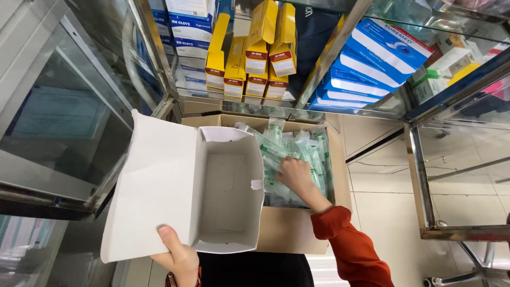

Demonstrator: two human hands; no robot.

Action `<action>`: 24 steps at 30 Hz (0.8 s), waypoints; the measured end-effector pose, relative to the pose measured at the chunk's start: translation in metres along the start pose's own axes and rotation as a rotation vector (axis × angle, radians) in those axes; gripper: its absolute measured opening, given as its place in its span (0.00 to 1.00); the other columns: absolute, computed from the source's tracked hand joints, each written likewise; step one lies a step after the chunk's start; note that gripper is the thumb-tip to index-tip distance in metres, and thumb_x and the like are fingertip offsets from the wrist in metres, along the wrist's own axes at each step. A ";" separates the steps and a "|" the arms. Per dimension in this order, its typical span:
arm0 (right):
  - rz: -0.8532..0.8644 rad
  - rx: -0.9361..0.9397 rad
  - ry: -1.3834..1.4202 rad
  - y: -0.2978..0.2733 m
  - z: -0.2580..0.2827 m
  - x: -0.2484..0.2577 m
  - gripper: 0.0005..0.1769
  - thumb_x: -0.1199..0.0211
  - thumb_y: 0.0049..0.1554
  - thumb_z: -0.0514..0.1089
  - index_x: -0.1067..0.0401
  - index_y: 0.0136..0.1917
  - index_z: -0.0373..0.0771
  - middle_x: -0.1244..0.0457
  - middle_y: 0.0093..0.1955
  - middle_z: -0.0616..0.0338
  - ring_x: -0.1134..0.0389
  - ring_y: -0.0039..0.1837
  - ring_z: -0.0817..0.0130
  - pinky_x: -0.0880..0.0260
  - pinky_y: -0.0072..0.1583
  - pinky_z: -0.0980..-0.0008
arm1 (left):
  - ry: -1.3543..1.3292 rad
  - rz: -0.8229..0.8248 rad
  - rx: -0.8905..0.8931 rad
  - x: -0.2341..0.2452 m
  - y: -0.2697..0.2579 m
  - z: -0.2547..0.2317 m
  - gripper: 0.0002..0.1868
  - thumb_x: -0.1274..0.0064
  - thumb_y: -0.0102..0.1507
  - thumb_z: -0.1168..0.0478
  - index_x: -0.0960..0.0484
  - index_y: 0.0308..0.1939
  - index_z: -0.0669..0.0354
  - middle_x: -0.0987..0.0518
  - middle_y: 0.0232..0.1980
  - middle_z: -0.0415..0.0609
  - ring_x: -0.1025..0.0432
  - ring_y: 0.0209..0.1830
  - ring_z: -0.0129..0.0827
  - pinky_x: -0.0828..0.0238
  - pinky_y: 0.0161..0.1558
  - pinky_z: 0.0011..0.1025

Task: The person transfers individually wrapped syringes from a large cardboard box into a smaller white product box. After filling the box, they close it and place it on a glass shelf among other medical supplies.

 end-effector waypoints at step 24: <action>0.013 0.437 0.935 0.005 0.138 0.208 0.06 0.31 0.56 0.38 0.26 0.43 0.35 0.31 0.34 0.56 0.29 0.35 0.73 0.29 0.40 0.74 | 0.152 0.089 -0.073 -0.031 -0.015 -0.038 0.25 0.61 0.75 0.58 0.32 0.62 0.84 0.25 0.57 0.66 0.27 0.53 0.48 0.32 0.56 0.39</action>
Point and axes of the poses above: each hand's wrist, its own y-axis towards the middle knuckle, its own x-axis out of the back of the hand, z = x × y, the point moved 10 cm from there along y, towards the middle knuckle
